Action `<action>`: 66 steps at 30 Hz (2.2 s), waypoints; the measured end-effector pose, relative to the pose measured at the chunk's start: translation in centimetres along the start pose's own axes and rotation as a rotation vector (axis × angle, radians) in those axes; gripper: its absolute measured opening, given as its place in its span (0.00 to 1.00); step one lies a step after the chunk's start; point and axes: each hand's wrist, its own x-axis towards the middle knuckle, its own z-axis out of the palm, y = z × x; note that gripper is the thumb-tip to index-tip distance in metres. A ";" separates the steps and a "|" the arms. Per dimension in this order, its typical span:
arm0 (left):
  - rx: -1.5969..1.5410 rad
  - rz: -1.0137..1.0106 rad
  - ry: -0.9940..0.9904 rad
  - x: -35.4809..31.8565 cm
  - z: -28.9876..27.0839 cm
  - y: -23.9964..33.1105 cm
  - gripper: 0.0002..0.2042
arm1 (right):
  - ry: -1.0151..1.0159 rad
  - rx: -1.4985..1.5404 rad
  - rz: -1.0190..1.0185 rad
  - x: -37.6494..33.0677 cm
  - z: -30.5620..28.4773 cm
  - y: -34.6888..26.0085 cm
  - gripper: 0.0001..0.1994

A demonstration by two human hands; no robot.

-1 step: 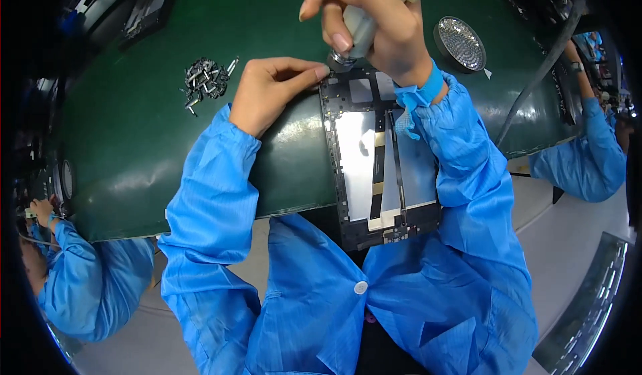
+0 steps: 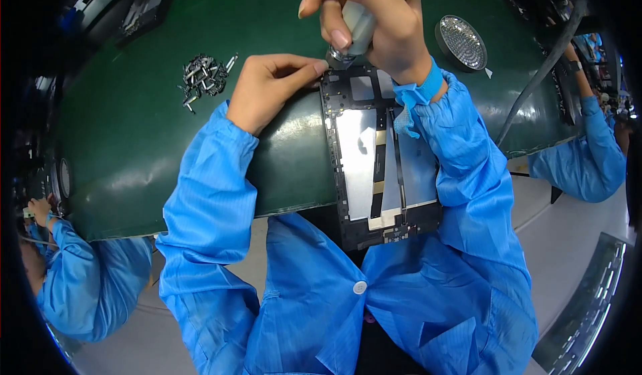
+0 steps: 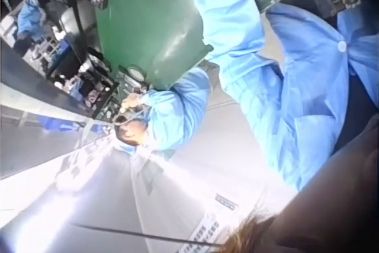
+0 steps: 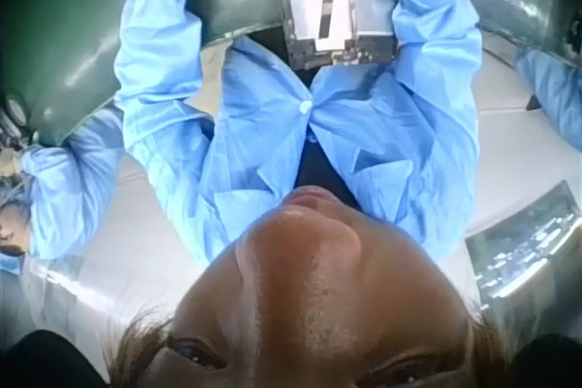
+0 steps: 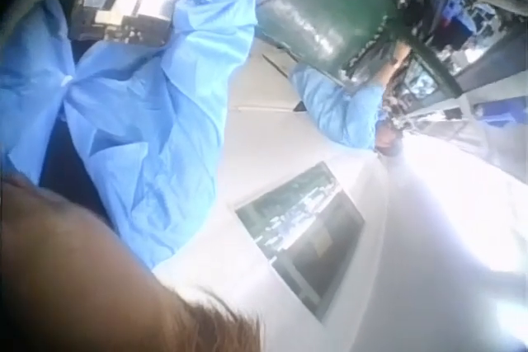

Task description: The person assembles electronic tablet devices by driving screws into the tablet chassis with an electric screwdriver.

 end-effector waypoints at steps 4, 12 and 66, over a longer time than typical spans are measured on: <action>0.005 0.049 -0.014 0.1 -0.8 -0.8 0.12 | -0.007 -0.022 0.008 0.3 0.5 1.1 0.09; 0.027 0.105 -0.037 0.1 -1.3 -1.2 0.12 | -0.053 -0.088 -0.013 0.4 0.6 2.4 0.11; 0.149 0.100 -0.066 0.6 -1.7 -0.6 0.12 | -0.108 -0.094 0.037 1.4 1.3 3.8 0.09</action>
